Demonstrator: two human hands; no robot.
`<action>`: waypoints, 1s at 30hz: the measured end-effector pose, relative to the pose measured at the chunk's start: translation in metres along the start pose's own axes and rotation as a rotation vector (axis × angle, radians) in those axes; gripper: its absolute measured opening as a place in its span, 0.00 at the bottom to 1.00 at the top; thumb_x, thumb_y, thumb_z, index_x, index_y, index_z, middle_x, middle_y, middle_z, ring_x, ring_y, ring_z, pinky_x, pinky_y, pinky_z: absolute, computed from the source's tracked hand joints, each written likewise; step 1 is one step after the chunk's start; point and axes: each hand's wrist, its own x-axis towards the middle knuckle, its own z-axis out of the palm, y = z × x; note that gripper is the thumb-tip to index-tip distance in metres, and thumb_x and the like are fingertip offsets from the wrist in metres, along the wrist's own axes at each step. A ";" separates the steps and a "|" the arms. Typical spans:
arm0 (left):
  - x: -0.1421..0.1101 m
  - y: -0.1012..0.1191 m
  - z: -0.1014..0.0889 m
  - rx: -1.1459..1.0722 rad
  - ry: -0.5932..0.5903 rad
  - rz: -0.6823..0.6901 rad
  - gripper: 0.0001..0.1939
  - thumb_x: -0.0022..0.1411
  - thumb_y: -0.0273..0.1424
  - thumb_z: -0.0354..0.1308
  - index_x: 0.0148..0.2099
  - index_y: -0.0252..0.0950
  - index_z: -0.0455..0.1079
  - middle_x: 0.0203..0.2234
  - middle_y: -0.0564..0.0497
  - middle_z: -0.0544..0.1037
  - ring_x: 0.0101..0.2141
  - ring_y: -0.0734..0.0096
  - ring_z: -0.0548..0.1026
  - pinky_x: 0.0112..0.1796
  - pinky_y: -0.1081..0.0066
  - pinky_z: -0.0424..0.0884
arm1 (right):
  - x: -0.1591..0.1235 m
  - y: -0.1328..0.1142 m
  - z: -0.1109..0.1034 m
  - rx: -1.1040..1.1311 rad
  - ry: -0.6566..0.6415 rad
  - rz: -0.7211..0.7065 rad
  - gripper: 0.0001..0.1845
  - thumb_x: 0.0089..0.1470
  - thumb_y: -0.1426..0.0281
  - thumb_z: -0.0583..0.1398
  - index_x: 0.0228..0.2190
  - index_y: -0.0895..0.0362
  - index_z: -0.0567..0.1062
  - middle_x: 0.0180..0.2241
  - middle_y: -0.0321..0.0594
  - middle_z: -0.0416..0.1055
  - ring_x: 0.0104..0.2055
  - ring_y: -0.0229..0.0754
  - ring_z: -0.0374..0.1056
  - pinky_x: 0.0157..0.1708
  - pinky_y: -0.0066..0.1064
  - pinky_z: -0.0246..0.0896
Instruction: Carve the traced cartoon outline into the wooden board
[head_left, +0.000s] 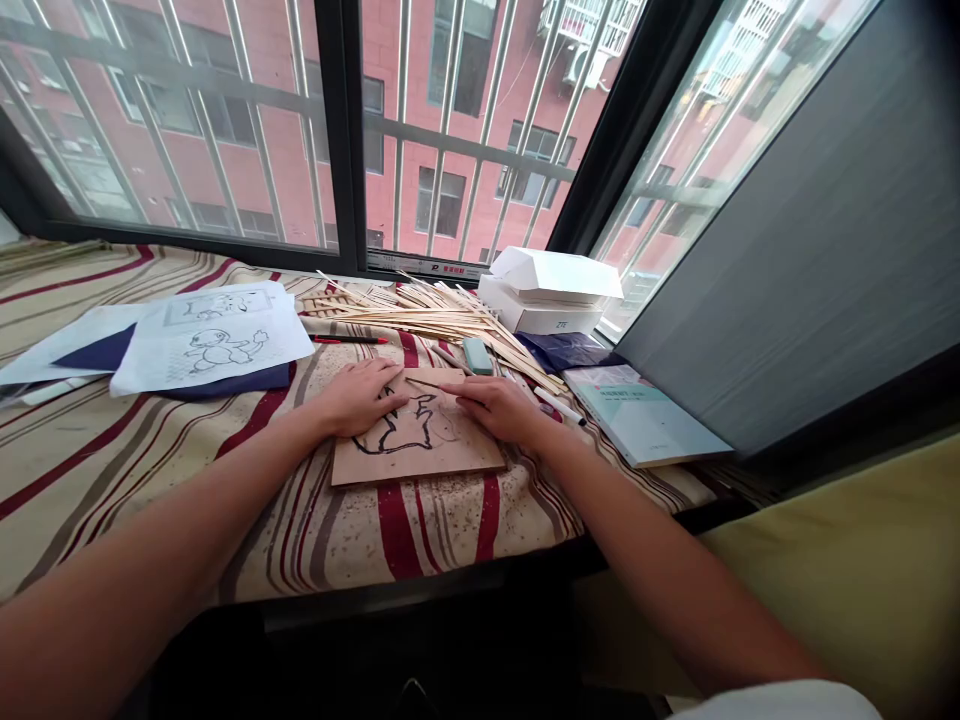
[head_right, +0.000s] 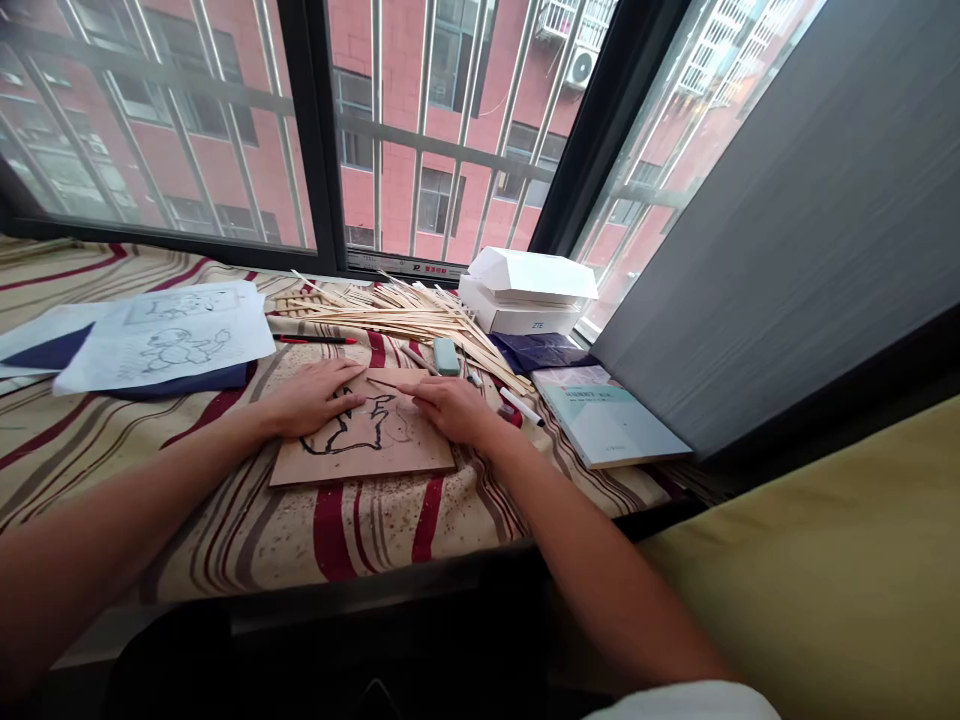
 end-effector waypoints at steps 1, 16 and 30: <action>0.000 0.000 0.001 -0.002 0.009 -0.009 0.37 0.72 0.50 0.41 0.72 0.31 0.61 0.69 0.37 0.65 0.68 0.48 0.61 0.67 0.53 0.56 | 0.001 0.000 -0.001 -0.012 -0.009 0.002 0.22 0.68 0.71 0.55 0.58 0.57 0.78 0.47 0.48 0.82 0.48 0.45 0.77 0.49 0.34 0.67; 0.002 -0.005 0.005 -0.020 0.052 0.019 0.35 0.71 0.51 0.42 0.69 0.34 0.64 0.65 0.38 0.69 0.65 0.48 0.64 0.64 0.53 0.59 | -0.027 0.011 -0.008 0.020 0.019 -0.013 0.21 0.69 0.69 0.55 0.58 0.56 0.78 0.50 0.49 0.81 0.50 0.46 0.78 0.49 0.36 0.69; 0.003 -0.005 0.008 -0.009 0.064 -0.001 0.35 0.71 0.50 0.42 0.69 0.33 0.64 0.65 0.38 0.68 0.65 0.47 0.64 0.65 0.53 0.59 | -0.050 -0.083 -0.007 -0.517 -0.128 0.224 0.28 0.65 0.78 0.53 0.63 0.61 0.73 0.39 0.50 0.81 0.36 0.46 0.76 0.31 0.33 0.61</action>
